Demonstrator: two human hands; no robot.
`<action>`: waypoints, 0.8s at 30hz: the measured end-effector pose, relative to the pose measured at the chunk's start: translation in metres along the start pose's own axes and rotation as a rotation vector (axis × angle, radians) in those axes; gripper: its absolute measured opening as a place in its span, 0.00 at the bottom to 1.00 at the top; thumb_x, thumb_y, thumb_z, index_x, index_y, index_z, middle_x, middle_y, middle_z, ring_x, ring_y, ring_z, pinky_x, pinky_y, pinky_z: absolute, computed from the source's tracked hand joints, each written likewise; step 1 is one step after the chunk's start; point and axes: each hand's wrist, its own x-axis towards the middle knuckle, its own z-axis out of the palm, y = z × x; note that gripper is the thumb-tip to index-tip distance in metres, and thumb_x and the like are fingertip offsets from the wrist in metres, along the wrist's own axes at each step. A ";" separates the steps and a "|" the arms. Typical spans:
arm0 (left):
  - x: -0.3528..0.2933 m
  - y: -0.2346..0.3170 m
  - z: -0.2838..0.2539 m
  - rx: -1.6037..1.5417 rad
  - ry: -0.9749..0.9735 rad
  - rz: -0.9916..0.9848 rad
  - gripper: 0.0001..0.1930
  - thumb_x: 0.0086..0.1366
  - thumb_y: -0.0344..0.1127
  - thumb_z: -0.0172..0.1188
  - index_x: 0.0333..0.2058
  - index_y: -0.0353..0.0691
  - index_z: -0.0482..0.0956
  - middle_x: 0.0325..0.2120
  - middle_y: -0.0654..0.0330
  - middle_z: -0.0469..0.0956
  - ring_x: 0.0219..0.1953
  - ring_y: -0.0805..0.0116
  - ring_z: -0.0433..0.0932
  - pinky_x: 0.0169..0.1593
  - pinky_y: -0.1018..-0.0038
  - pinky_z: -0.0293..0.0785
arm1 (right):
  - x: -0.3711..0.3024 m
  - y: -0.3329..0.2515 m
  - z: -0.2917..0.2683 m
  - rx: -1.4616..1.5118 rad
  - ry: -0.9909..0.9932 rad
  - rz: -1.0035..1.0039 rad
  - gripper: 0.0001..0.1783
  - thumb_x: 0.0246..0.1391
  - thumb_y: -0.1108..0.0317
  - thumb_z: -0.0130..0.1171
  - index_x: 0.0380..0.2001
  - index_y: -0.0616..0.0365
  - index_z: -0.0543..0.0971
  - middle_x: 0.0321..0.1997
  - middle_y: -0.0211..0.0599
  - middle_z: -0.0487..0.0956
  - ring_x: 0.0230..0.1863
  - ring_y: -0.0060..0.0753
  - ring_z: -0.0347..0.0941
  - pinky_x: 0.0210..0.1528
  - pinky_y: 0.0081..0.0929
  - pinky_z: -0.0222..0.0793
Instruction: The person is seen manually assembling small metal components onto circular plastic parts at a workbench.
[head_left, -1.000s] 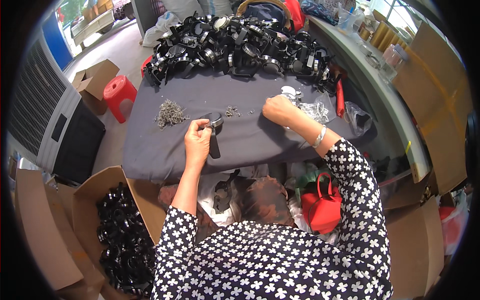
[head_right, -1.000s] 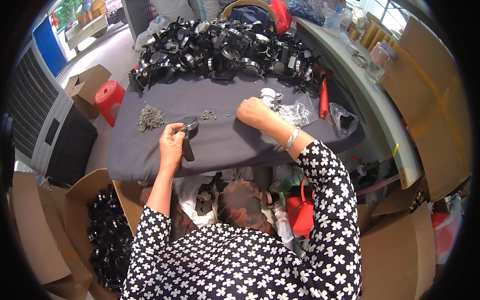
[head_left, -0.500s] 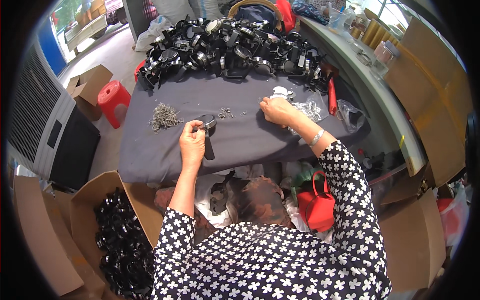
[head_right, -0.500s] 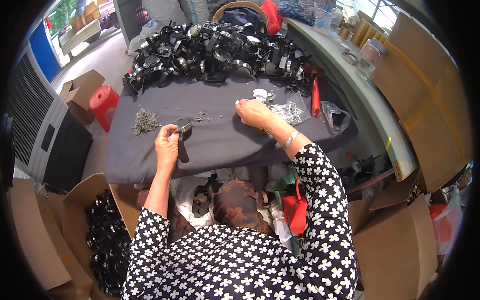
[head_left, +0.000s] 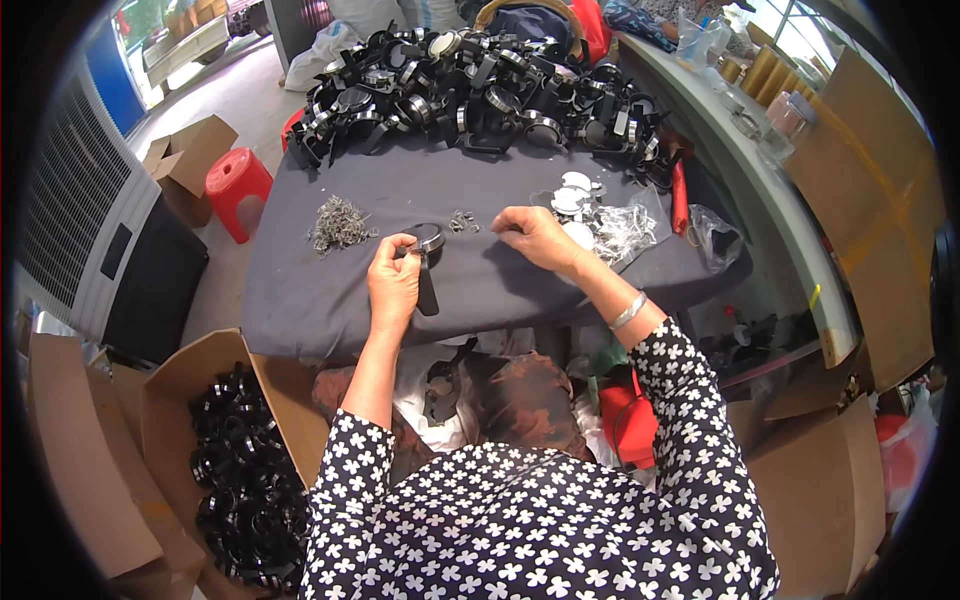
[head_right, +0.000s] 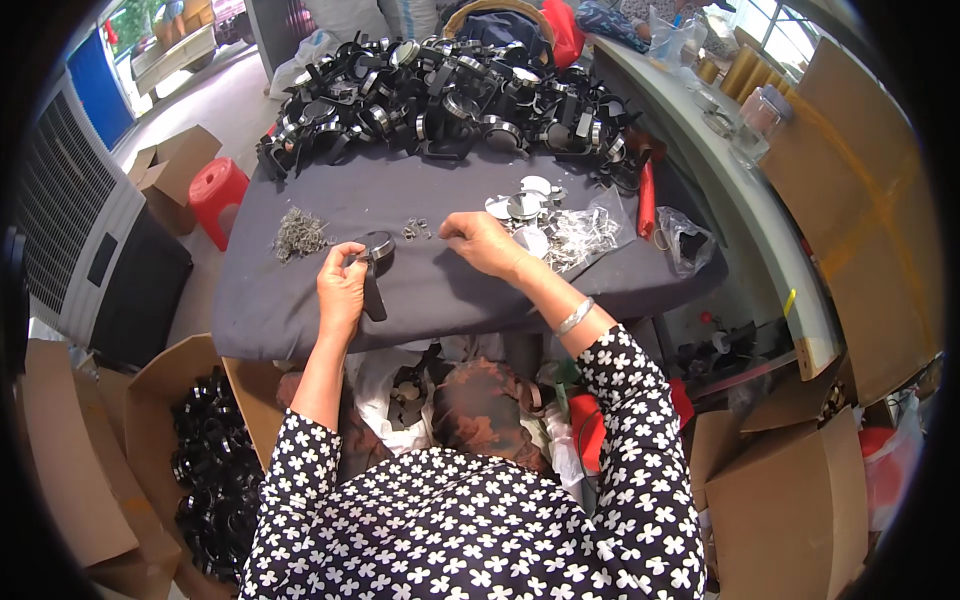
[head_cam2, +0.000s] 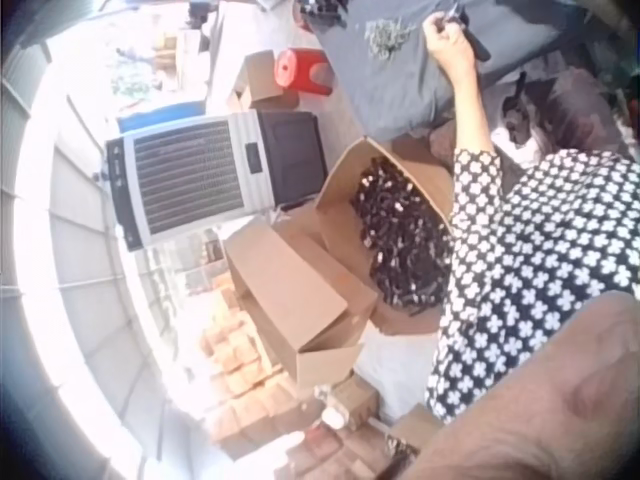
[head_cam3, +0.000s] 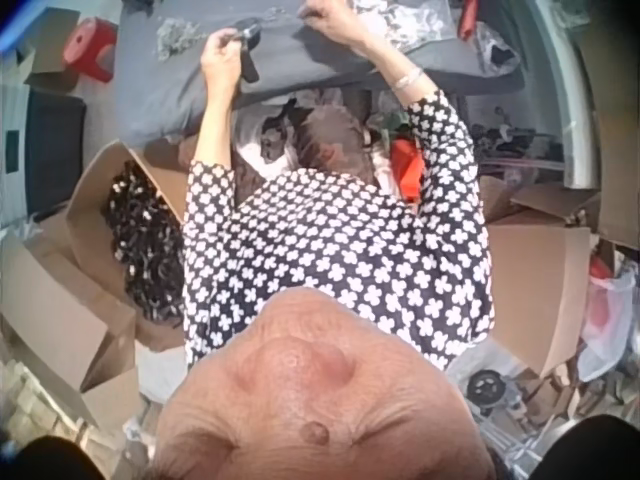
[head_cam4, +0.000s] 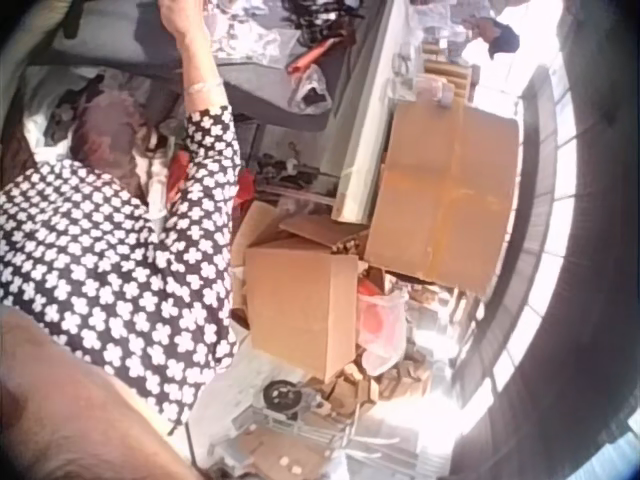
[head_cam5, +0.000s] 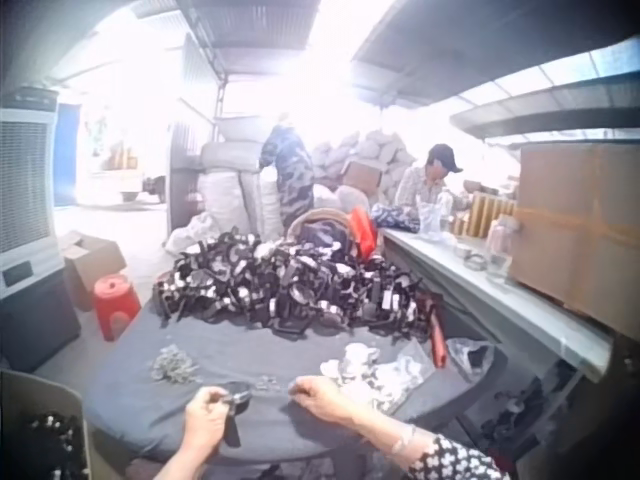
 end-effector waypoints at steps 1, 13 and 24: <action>-0.001 0.002 -0.001 0.008 0.002 -0.003 0.07 0.62 0.26 0.52 0.39 0.42 0.73 0.16 0.74 0.66 0.18 0.88 0.61 0.21 0.86 0.56 | 0.000 -0.012 0.008 0.008 -0.002 0.000 0.06 0.47 0.77 0.54 0.32 0.63 0.76 0.28 0.45 0.78 0.33 0.35 0.76 0.38 0.27 0.70; 0.003 -0.001 0.001 -0.043 0.013 -0.007 0.07 0.62 0.25 0.53 0.38 0.41 0.72 0.15 0.76 0.66 0.18 0.89 0.59 0.21 0.86 0.54 | 0.017 -0.040 0.078 0.081 0.198 -0.139 0.05 0.46 0.75 0.56 0.29 0.61 0.78 0.27 0.45 0.77 0.31 0.44 0.74 0.35 0.35 0.69; -0.003 0.011 0.005 -0.055 0.027 -0.108 0.06 0.62 0.24 0.52 0.38 0.41 0.72 0.16 0.72 0.70 0.18 0.87 0.64 0.21 0.85 0.60 | 0.021 -0.043 0.080 0.039 0.214 -0.215 0.08 0.45 0.78 0.57 0.32 0.62 0.77 0.27 0.41 0.77 0.29 0.36 0.74 0.33 0.28 0.69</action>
